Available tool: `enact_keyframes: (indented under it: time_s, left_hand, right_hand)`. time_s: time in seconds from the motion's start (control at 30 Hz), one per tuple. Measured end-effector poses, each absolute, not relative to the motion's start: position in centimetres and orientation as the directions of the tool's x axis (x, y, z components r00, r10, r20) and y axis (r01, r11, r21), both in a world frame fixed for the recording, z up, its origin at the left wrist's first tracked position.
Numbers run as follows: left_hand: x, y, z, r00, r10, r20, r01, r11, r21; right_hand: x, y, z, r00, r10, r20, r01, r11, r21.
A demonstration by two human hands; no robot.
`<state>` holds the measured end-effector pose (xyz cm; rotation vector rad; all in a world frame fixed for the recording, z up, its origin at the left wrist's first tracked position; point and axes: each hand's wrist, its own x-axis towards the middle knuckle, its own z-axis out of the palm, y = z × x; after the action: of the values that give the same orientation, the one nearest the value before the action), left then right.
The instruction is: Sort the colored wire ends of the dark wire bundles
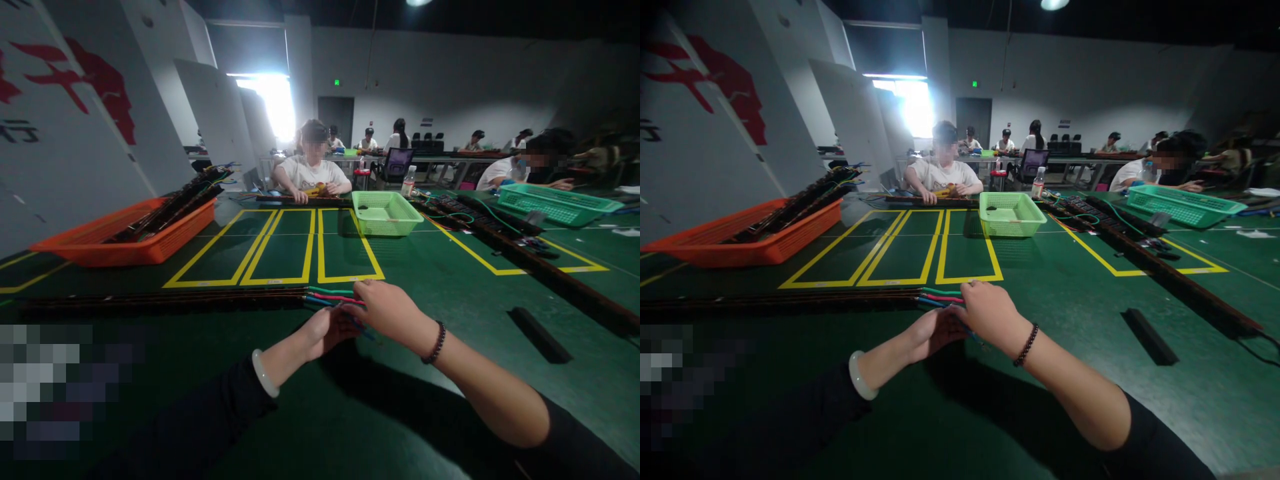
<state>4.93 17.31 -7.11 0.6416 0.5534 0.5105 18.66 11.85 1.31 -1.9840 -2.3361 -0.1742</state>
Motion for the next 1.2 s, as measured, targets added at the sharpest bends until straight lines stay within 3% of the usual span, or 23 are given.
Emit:
enact_keyframes:
  time_s: [0.2, 0.53, 0.73, 0.97, 1.07, 1.2]
  left_hand:
    - [4.9, 17.4, -7.3, 0.754, 0.567, -0.331, -0.217, 0.692, 0.689]
    - [4.8, 17.3, -7.3, 0.789, 0.556, -0.263, -0.247, 0.678, 0.692]
    - [4.7, 17.0, -7.0, 0.837, 0.489, -0.245, -0.113, 0.592, 0.798]
    - [4.8, 16.6, -6.9, 0.843, 0.490, -0.223, -0.079, 0.523, 0.848]
    - [4.7, 16.6, -6.7, 0.838, 0.496, -0.227, -0.073, 0.515, 0.854]
    - [4.7, 16.7, -6.6, 0.849, 0.471, -0.238, -0.035, 0.499, 0.866]
  right_hand:
    - [17.3, 10.0, 0.6, -0.280, 0.959, -0.034, 0.956, 0.282, 0.085]
    - [18.6, 10.9, 2.2, -0.258, 0.962, -0.086, 0.952, 0.268, 0.144]
    - [19.8, 12.4, 1.1, -0.268, 0.952, -0.147, 0.953, 0.284, 0.104]
    - [20.9, 13.3, 0.1, -0.295, 0.933, -0.205, 0.952, 0.306, 0.026]
    - [21.8, 13.6, 0.7, -0.285, 0.945, -0.163, 0.959, 0.283, -0.030]
    - [22.7, 14.8, 0.4, -0.162, 0.985, 0.057, 0.978, 0.168, -0.125]
